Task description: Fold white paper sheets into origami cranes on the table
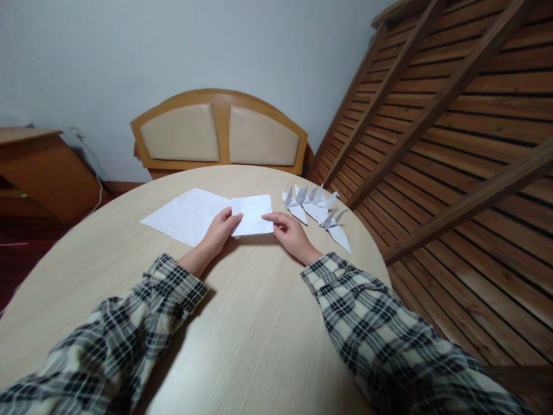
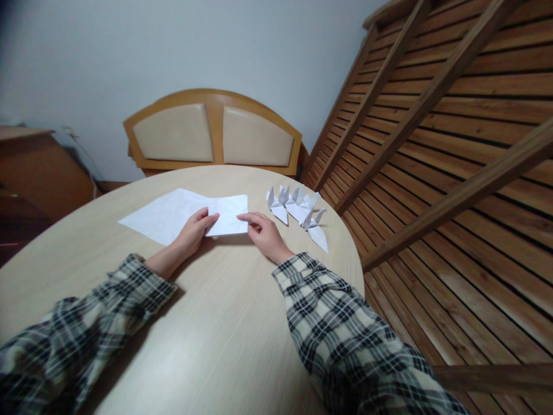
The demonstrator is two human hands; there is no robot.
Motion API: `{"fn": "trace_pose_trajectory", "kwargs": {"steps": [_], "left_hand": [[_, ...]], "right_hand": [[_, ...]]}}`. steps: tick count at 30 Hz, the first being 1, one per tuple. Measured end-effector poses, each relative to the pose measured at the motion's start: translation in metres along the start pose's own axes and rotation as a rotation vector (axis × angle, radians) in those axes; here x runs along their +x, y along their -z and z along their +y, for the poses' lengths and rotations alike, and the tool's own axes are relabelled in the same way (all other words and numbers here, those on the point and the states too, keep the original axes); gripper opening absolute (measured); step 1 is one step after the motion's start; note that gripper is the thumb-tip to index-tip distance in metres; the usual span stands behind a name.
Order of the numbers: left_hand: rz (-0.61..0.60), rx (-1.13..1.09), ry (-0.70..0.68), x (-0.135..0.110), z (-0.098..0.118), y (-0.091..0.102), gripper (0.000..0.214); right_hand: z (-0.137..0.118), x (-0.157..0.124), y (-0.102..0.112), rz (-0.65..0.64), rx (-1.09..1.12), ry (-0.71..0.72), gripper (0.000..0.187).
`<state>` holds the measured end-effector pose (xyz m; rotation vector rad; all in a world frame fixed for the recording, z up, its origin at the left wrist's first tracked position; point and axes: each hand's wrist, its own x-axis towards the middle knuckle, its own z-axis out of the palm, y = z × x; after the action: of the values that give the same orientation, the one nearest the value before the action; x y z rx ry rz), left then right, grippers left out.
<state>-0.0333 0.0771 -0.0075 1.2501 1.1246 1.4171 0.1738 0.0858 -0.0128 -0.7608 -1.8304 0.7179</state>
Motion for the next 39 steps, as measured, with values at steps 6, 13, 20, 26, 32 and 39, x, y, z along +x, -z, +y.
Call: {"fn": "trace_pose_trajectory", "kwargs": {"steps": [6,13,20,26,32,39], "left_hand": [[0.013,-0.026,0.011,0.000,0.000,0.000,0.016],[-0.074,-0.034,-0.014,-0.004,0.006,-0.003,0.030],[-0.176,-0.011,-0.021,-0.006,0.002,-0.003,0.043],[-0.199,-0.001,-0.007,-0.005,-0.002,-0.002,0.042],[-0.220,0.022,-0.028,-0.004,0.001,-0.001,0.037],[-0.293,0.055,-0.009,-0.003,0.001,0.002,0.033]], "right_hand": [[-0.001,-0.001,0.005,-0.040,-0.095,0.036,0.037],[0.001,0.000,0.007,-0.001,-0.125,0.026,0.041],[0.002,0.000,0.008,0.036,-0.095,-0.045,0.041],[0.004,0.000,0.007,0.014,-0.068,-0.043,0.036],[0.010,0.002,0.006,0.042,-0.036,-0.021,0.025],[0.014,0.003,0.006,0.101,0.089,-0.134,0.013]]}}
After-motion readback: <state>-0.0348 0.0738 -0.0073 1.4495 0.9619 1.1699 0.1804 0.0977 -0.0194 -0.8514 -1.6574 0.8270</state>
